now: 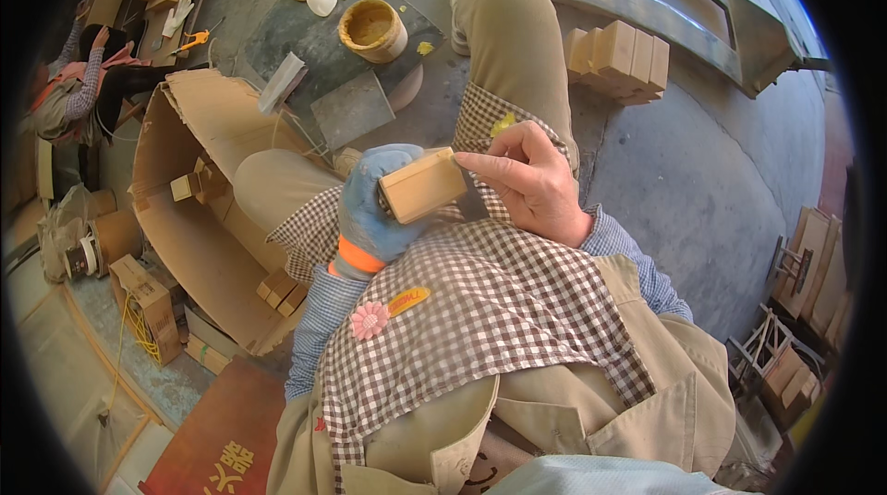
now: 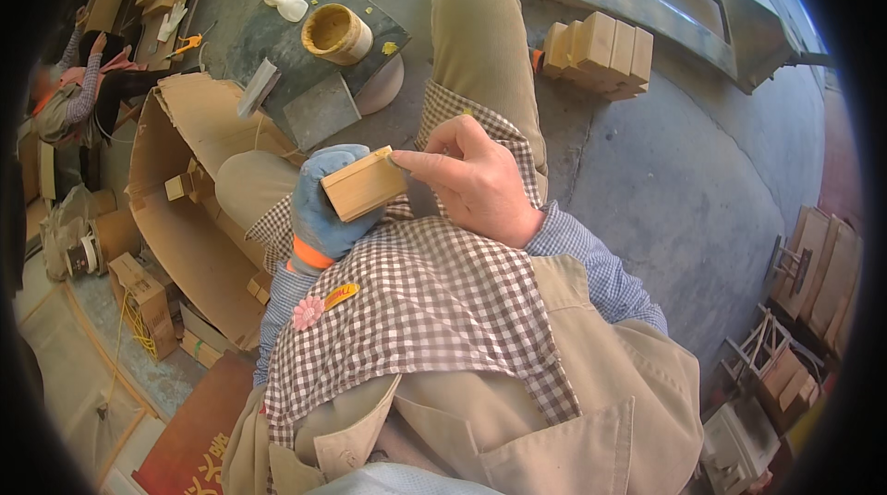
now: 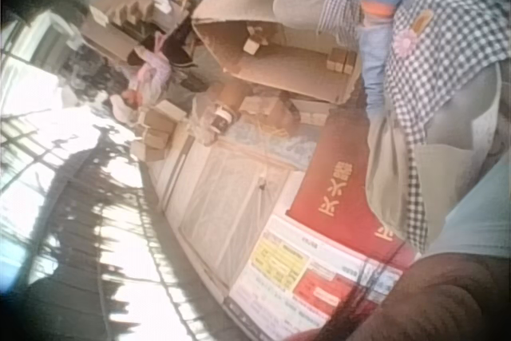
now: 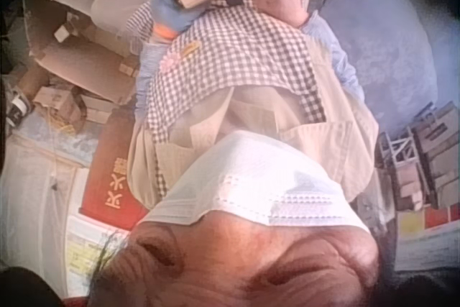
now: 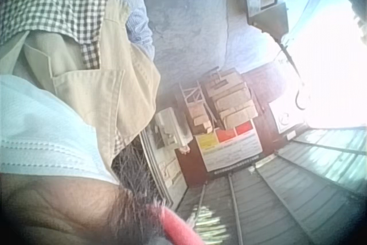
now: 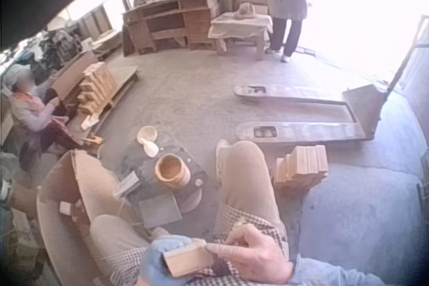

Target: The person sits on the floor and assembles small wooden boxes by applying glue to the edges and pressing the pieces together. They repeatedly pick up unfinished boxes, apply glue, and place the completed units into a large cardboard box.

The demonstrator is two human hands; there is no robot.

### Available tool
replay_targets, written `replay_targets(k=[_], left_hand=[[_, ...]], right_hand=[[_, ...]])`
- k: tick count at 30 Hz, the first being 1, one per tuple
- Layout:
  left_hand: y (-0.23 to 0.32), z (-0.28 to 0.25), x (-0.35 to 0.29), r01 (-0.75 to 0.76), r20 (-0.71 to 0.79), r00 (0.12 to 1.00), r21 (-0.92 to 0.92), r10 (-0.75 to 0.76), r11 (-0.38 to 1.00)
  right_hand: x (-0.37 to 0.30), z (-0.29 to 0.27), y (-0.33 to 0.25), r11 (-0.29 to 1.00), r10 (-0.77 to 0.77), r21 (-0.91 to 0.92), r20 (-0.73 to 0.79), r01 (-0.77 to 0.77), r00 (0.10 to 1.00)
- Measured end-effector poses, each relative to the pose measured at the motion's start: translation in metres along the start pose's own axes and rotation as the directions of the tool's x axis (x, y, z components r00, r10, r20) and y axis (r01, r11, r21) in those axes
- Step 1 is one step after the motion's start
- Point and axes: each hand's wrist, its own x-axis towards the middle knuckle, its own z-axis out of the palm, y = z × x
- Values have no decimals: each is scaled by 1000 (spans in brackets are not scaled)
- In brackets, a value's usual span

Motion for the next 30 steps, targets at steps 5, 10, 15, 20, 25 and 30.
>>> replay_targets(k=[5, 10, 15, 20, 25, 30], left_hand=[[2, -1, 0, -9, -10, 1000, 53, 9, 999], [0, -1, 0, -14, -6, 1000, 34, 14, 999], [-1, -2, -1, -23, -7, 1000, 49, 23, 999], [-1, -2, -1, -21, -10, 1000, 50, 22, 999], [0, -1, 0, -39, -42, 998, 93, 43, 995], [-1, 0, -2, -25, -69, 997, 77, 30, 997]], right_hand=[[1, 4, 1, 997, 23, 75, 5, -24, 1000], [1, 7, 0, 994, 47, 102, 13, -48, 999], [2, 10, 1, 989, 69, 126, 58, -75, 996], [3, 9, 0, 989, 72, 123, 75, -81, 995], [2, 8, 0, 989, 92, 118, -11, -90, 996], [1, 11, 1, 989, 89, 123, -19, -86, 996]])
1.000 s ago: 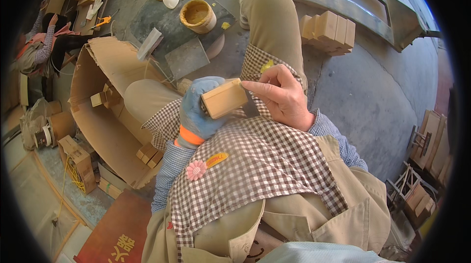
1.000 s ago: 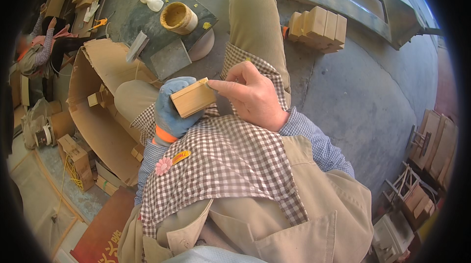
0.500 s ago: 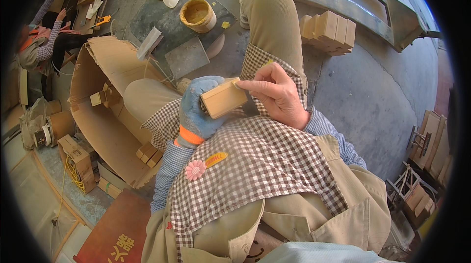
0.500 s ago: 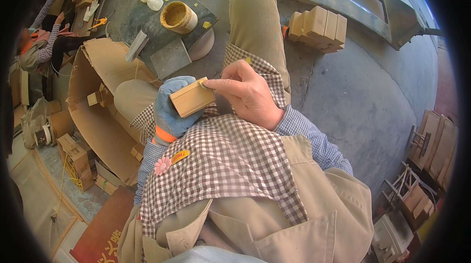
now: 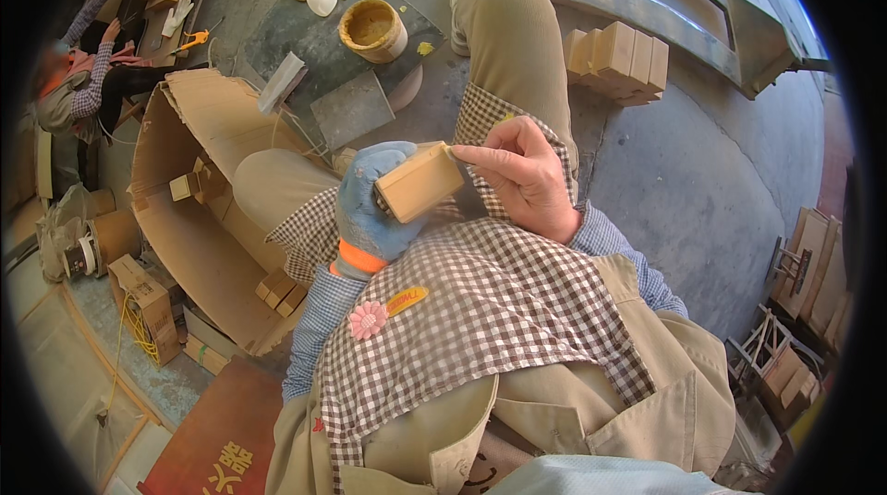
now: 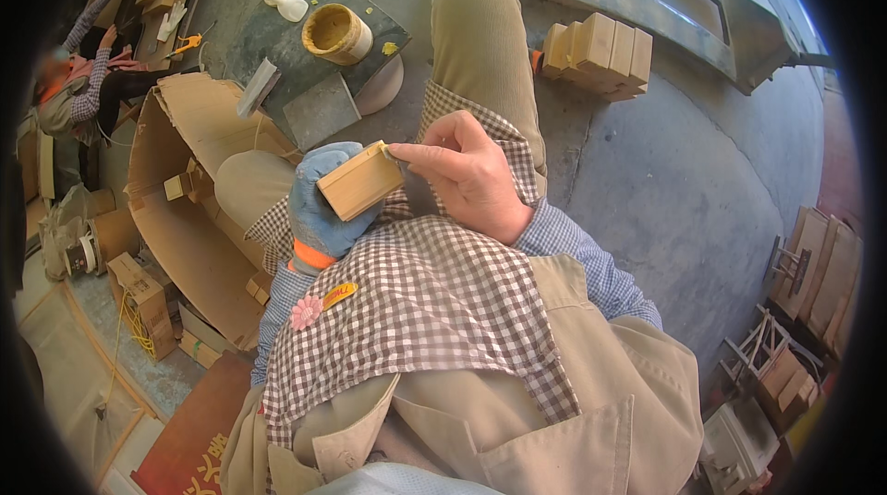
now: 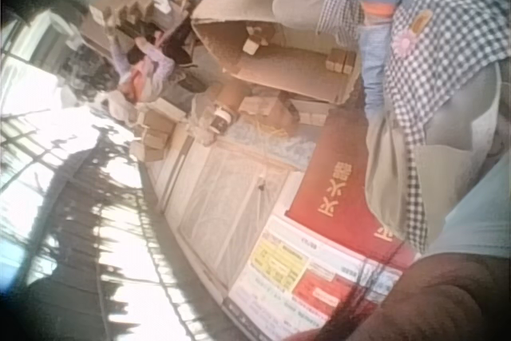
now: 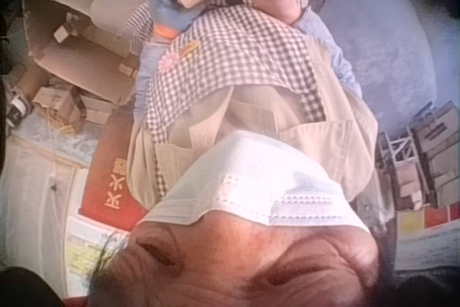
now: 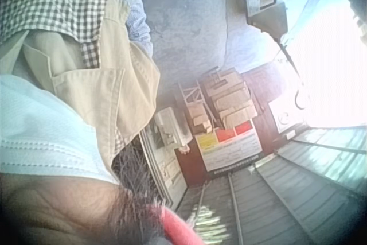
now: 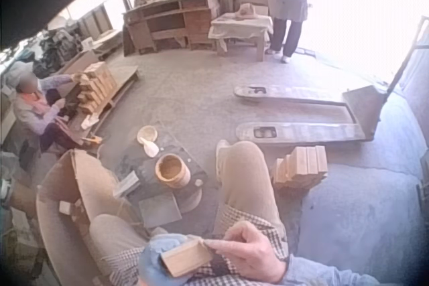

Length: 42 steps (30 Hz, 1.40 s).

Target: The person sits on the floor and assembles small wooden boxes by applying glue to the edges and pressing the pieces together. They repeatedly pick up unfinished boxes, apply glue, and place the completed units into a large cardboard box.

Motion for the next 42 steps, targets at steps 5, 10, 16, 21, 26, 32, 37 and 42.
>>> replay_targets(k=[5, 10, 16, 21, 26, 32, 37, 42], left_hand=[[0, -1, -1, 1, -10, 1000, 21, -1, 1000], [1, -1, -1, -8, -5, 1000, 62, 8, 998], [1, -1, 0, -6, -22, 1000, 115, 8, 993], [1, -1, 0, -15, -28, 999, 164, 20, 986], [1, -2, 0, -27, -36, 999, 212, 35, 977], [1, -2, -1, -16, -38, 999, 200, 25, 980], [0, 0, -1, -12, -46, 999, 185, 21, 983], [0, 0, -2, -7, -54, 998, 171, 16, 985]], right_hand=[[-1, 6, 2, 1000, -10, -13, 8, 10, 1000], [0, 10, 4, 995, -81, -53, 10, 81, 997], [1, 4, 1, 974, -150, -177, -20, 144, 989], [6, 3, -8, 938, -192, -289, 27, 192, 981], [10, 3, -13, 903, -196, -375, 74, 209, 978], [9, 3, -13, 899, -151, -406, 63, 164, 986], [8, 3, -10, 906, -162, -390, 45, 167, 986], [8, 3, -11, 911, -153, -385, 13, 146, 988]])
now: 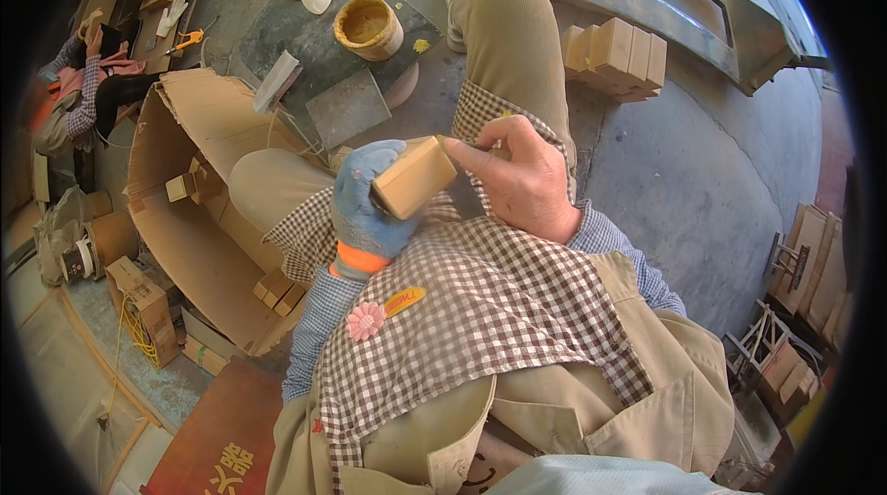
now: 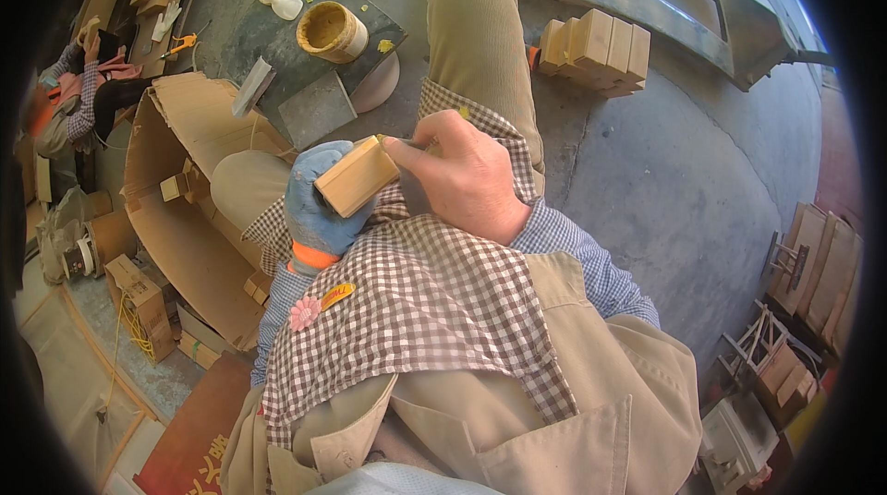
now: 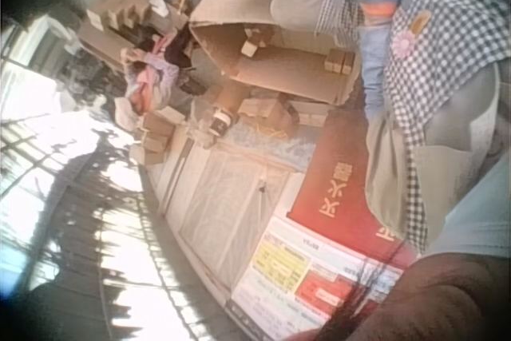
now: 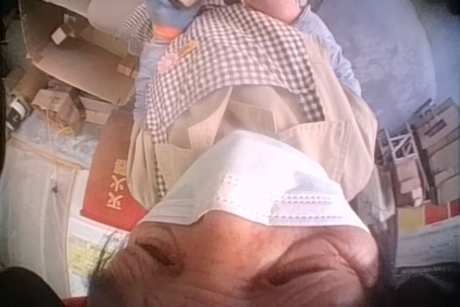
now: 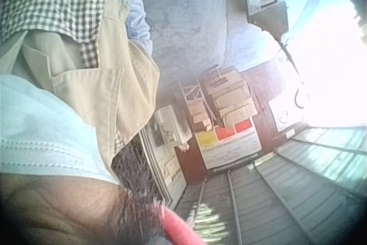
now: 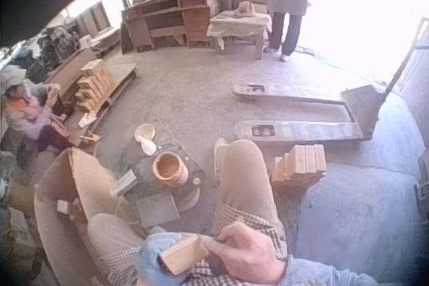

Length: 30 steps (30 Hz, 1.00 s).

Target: The person sits on the floor and assembles small wooden boxes by applying glue to the edges and pressing the pieces together. They repeatedly pick up unfinished boxes, apply glue, and place the completed units into a large cardboard box.

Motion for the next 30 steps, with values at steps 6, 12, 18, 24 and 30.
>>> replay_targets(k=[6, 12, 18, 24, 30], left_hand=[[-1, -1, 0, 3, -2, 1000, 13, -3, 1000], [-1, -2, 0, -13, -4, 1000, 34, 13, 999], [-1, -2, -1, -5, -5, 1000, 25, 5, 1000], [-2, -2, -1, -2, -15, 1000, -7, 2, 1000], [-4, -2, -2, 13, -13, 1000, -38, -13, 999]], right_hand=[[1, 2, -5, 999, -36, 3, 18, 35, 999], [3, 2, -5, 999, -46, -12, 9, 46, 999], [2, -1, -5, 1000, -7, -25, 35, 7, 999], [2, 1, -3, 1000, 23, -5, 1, -23, 1000], [4, 3, -5, 999, -37, 20, 7, 37, 999]])
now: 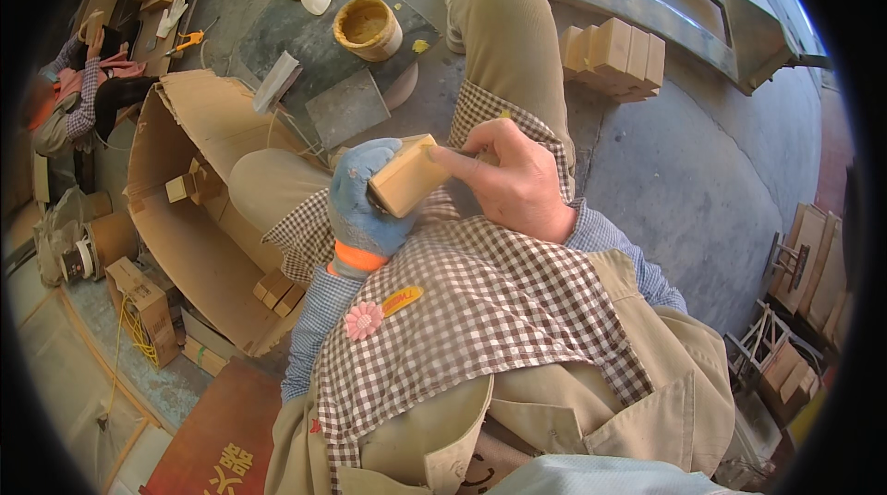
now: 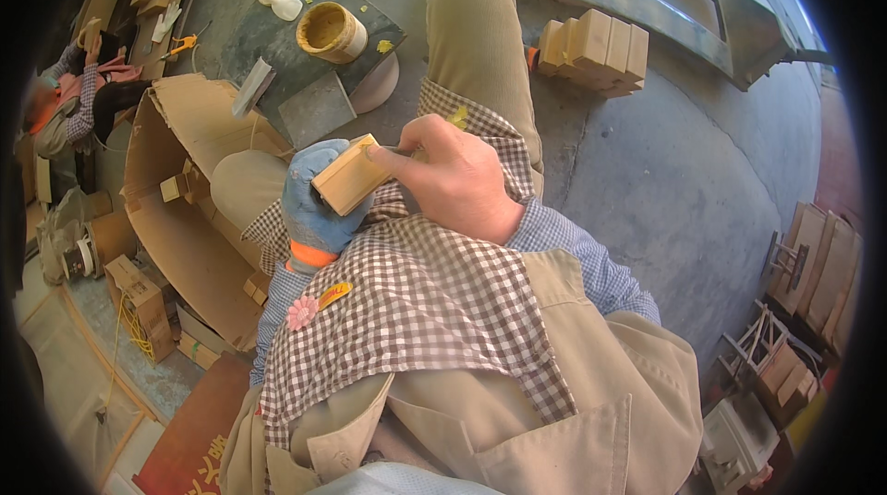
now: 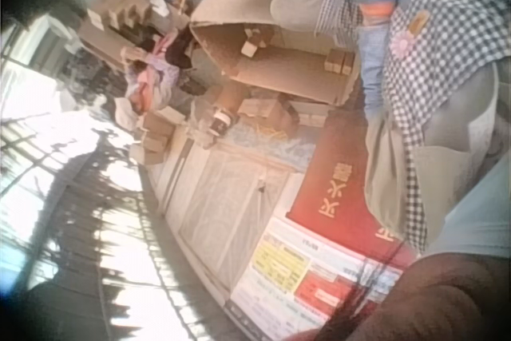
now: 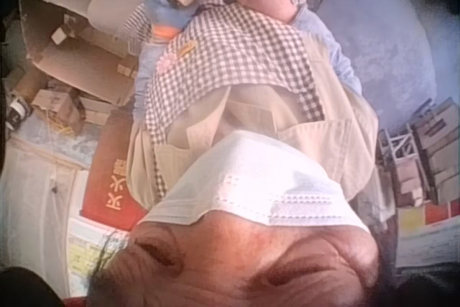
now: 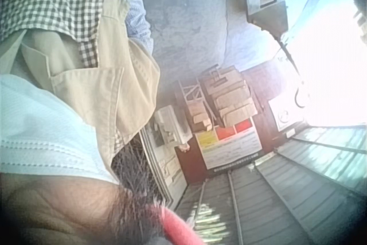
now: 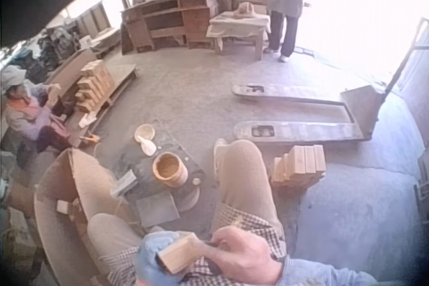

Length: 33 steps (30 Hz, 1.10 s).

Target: The person sits on the floor and assembles small wooden boxes by applying glue to the edges and pressing the pieces together. They repeatedly pick up unfinished boxes, apply glue, and place the completed units into a large cardboard box.

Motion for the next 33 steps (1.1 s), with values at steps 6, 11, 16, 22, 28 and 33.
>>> replay_targets(k=[6, 11, 16, 22, 28, 33], left_hand=[[0, -1, -1, -6, 0, 1000, 12, 6, 1000], [0, 0, 0, -15, -14, 1000, -5, 15, 1000], [2, -1, 0, 6, -13, 1000, 19, -6, 1000], [4, -1, 1, 29, 4, 1000, 13, -29, 999], [2, 0, 1, 33, 22, 999, -28, -32, 999], [1, 0, 0, 36, 28, 999, -25, -35, 999]], right_hand=[[0, -1, -2, 999, 12, -49, 29, -11, 1000], [-1, -2, 2, 995, 44, -86, 1, -44, 999], [-2, -1, 3, 981, 171, 101, -39, -166, 984], [-2, 14, 3, 960, -9, 280, -17, 13, 1000], [0, 21, 3, 956, -39, 292, -7, 39, 999], [2, 23, 1, 950, -46, 310, -2, 45, 999]])
